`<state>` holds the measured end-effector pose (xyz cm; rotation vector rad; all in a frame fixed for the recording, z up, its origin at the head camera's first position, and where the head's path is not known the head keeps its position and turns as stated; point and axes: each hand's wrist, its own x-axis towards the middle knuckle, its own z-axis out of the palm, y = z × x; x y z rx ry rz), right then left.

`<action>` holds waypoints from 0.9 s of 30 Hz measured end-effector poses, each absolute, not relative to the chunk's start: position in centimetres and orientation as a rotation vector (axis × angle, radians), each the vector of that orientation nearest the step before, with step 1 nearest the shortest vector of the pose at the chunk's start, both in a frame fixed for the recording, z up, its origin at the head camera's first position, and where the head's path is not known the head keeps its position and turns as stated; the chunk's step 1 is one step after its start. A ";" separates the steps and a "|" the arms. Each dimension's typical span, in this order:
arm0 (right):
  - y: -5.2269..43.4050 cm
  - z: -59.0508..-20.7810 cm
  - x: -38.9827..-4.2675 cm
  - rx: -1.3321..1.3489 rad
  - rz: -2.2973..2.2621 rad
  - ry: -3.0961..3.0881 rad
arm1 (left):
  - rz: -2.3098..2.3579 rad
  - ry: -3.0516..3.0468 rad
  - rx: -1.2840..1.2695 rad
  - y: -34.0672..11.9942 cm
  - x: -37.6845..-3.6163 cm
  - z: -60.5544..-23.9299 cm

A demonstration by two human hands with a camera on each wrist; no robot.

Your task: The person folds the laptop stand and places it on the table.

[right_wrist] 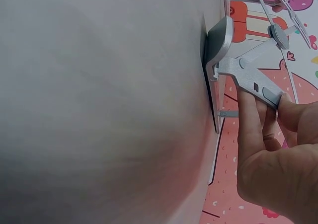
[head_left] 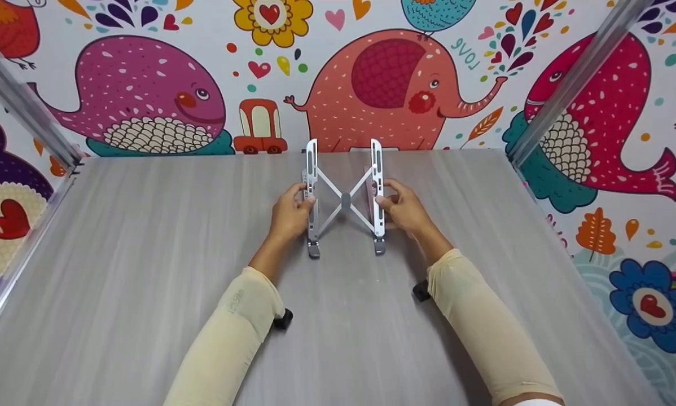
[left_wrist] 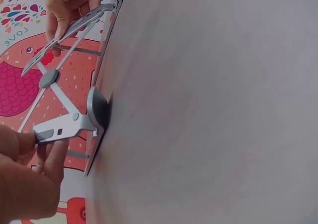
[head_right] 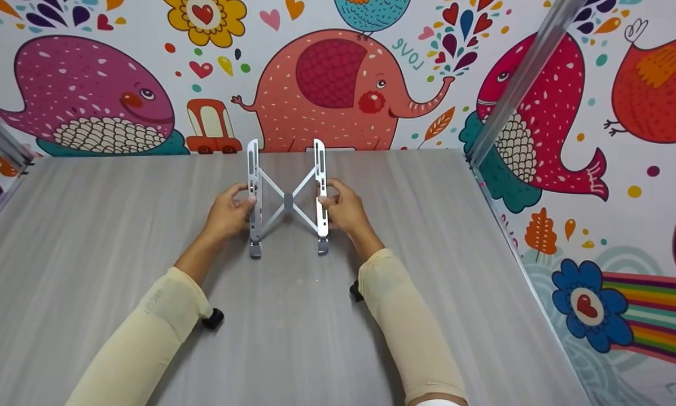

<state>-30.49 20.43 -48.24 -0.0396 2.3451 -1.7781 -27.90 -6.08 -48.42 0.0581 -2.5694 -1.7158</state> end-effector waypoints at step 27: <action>19.5 -47.9 -30.1 -0.012 -1.781 2.360 | -1.713 -2.558 0.137 -4.7 -27.8 -48.2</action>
